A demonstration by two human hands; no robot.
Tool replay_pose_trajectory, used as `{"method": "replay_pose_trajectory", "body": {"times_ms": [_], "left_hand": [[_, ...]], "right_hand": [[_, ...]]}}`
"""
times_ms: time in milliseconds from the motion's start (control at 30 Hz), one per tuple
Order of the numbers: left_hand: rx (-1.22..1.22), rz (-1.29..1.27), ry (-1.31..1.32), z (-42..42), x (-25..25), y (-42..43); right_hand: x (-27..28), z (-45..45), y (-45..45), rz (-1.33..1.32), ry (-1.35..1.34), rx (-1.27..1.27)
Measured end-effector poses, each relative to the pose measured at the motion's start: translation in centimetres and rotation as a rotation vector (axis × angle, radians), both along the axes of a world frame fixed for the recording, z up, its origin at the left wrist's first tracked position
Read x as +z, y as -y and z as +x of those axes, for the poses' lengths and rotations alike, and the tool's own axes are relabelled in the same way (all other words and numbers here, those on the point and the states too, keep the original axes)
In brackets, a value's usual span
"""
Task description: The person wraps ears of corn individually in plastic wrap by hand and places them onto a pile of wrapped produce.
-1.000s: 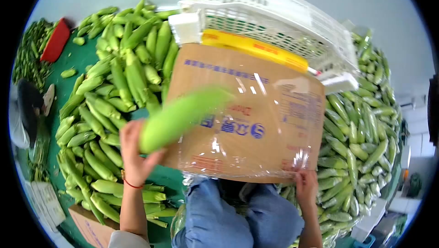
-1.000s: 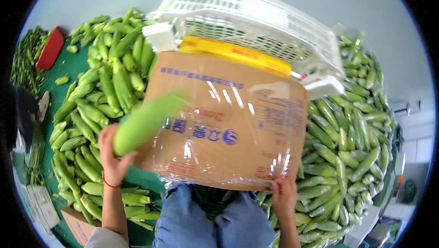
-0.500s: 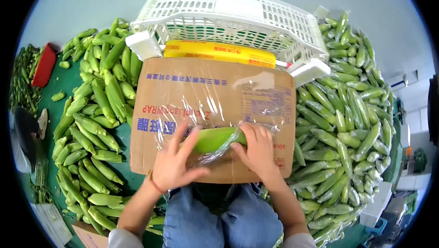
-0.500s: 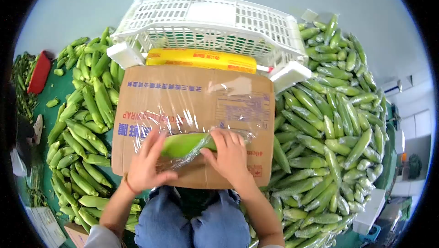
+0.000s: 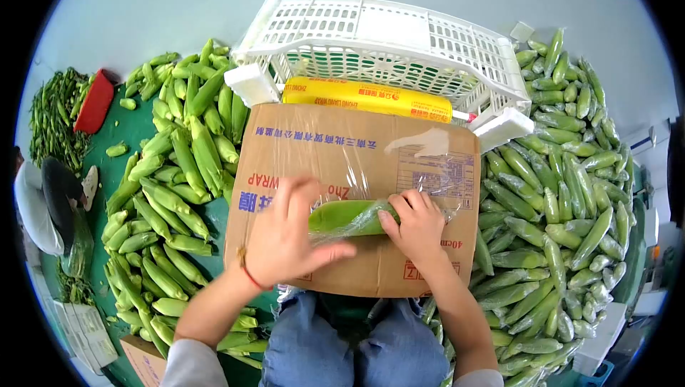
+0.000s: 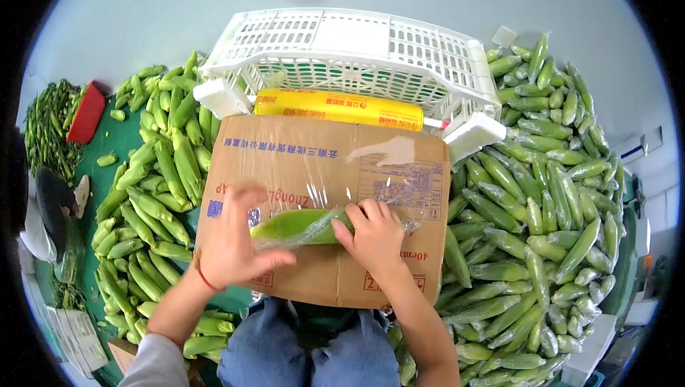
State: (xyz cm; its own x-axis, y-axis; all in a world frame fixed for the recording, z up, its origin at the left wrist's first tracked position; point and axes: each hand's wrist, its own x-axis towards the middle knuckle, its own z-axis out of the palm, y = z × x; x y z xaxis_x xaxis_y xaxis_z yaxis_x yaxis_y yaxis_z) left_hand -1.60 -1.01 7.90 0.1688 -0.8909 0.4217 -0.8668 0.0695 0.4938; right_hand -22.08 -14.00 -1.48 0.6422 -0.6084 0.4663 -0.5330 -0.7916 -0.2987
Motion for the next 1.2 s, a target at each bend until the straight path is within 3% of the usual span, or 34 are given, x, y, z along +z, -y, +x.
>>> {"method": "replay_pose_trajectory", "body": {"times_ms": [167, 233, 267, 333, 467, 533, 600, 667, 733, 767, 867, 967, 1067, 1133, 1200], "left_hand": [[0.157, 0.24, 0.013, 1.2, -7.4, -8.2], [0.167, 0.187, -0.14, 3.7, -6.3, -8.5], [0.21, 0.191, -0.404, 4.8, -5.0, -7.5], [0.019, 0.201, -0.416, 6.9, -2.0, -3.3], [-0.336, 0.338, -0.189, 7.4, -4.3, 7.5], [-0.471, 0.633, 0.172, 3.9, -6.2, 9.2], [-0.375, 0.701, 0.373, 1.4, -4.5, 7.3], [-0.33, 0.783, 0.133, -0.8, 0.0, 1.9], [-0.431, 0.515, 0.165, -1.9, -1.9, -3.6], [-0.438, 0.647, 0.047, -2.5, -1.7, -5.2], [-0.345, 0.582, 0.075, -3.2, -2.9, -5.8], [-0.148, 0.462, 0.226, -2.3, -5.3, -1.2], [0.09, 0.228, 0.374, 1.5, -8.2, 7.0], [-0.07, 0.243, 0.305, 4.0, -7.7, 11.7], [-0.253, 0.423, 0.281, 5.3, -8.0, 15.4]], "right_hand": [[-0.4, 0.4, 0.1, 0.021, 0.043, -0.012], [-0.2, 0.4, 0.3, 0.01, 0.043, -0.014], [-0.1, 0.3, 0.2, 0.021, 0.043, -0.002], [0.0, 0.4, 0.3, 0.037, 0.048, 0.021], [-0.5, 0.3, 0.7, -0.03, 0.112, 0.08], [-0.2, 0.3, 0.6, -0.072, 0.078, 0.079], [0.4, -0.7, -0.5, 0.023, -0.029, 0.03], [1.9, -1.4, -2.2, 0.118, -0.116, 0.014], [4.4, -1.8, -4.9, 0.289, -0.349, 0.048], [5.1, -2.0, -5.8, 0.377, -0.469, 0.073], [5.7, -1.8, -6.2, 0.763, -0.636, 0.037], [4.9, -2.6, -5.8, 0.278, -0.133, 0.089], [4.0, -0.7, -4.6, 0.094, -0.143, 0.235], [3.1, 1.6, -1.6, -0.034, -0.161, 0.285], [2.3, 3.7, 2.4, -0.14, -0.15, 0.271]]}}
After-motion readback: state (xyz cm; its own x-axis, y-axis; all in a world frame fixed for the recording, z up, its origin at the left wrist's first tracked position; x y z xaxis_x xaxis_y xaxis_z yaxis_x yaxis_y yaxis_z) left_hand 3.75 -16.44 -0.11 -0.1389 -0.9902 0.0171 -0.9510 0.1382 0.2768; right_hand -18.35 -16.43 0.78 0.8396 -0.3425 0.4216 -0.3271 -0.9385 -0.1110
